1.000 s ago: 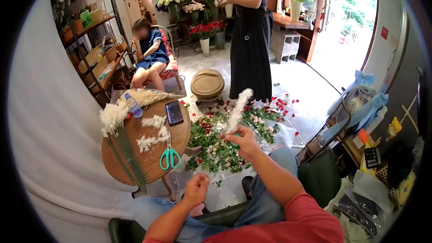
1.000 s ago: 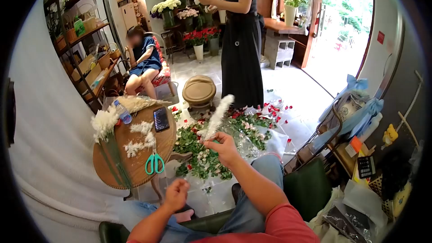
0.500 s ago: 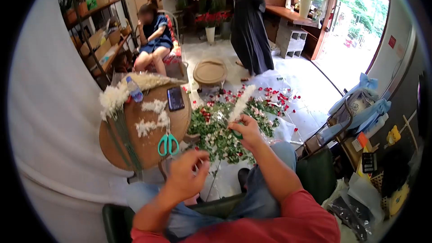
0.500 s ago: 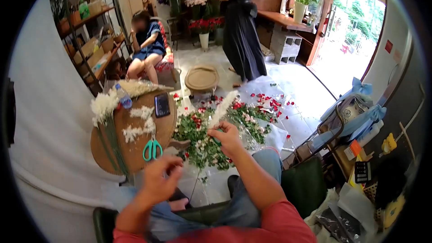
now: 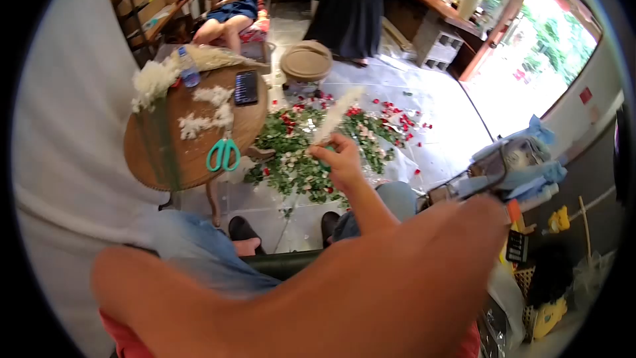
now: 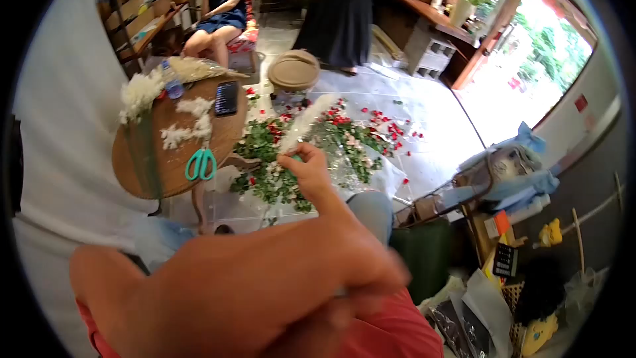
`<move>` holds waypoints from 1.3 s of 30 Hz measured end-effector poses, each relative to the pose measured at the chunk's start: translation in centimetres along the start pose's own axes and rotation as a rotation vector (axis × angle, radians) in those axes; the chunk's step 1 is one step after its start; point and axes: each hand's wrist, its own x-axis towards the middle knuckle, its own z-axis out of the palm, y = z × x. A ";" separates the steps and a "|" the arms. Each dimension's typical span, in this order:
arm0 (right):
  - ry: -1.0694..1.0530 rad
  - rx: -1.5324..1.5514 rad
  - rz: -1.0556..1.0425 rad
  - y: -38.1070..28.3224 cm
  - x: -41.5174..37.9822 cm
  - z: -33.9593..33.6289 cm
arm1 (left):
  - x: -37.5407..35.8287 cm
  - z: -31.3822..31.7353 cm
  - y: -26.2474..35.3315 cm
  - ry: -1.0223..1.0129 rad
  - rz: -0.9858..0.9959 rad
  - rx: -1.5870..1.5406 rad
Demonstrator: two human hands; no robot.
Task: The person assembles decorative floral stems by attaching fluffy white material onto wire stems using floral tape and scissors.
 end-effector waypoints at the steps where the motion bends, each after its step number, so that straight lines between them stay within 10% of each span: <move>1: 0.009 -0.063 -0.029 0.0 0.0 -0.2 | 0.2 0.4 0.2 -0.021 0.028 0.013; 24: 0.019 -0.004 -0.011 -2.6 -1.3 0.8 | -0.6 1.7 0.4 -0.002 0.184 0.106; 31: -0.090 0.379 -0.028 -2.9 -2.2 1.9 | -10.3 5.5 -16.8 0.456 -0.627 0.336; 39: -0.094 0.311 0.035 -2.0 -2.1 2.9 | -15.5 12.0 -25.0 0.587 -0.781 -0.313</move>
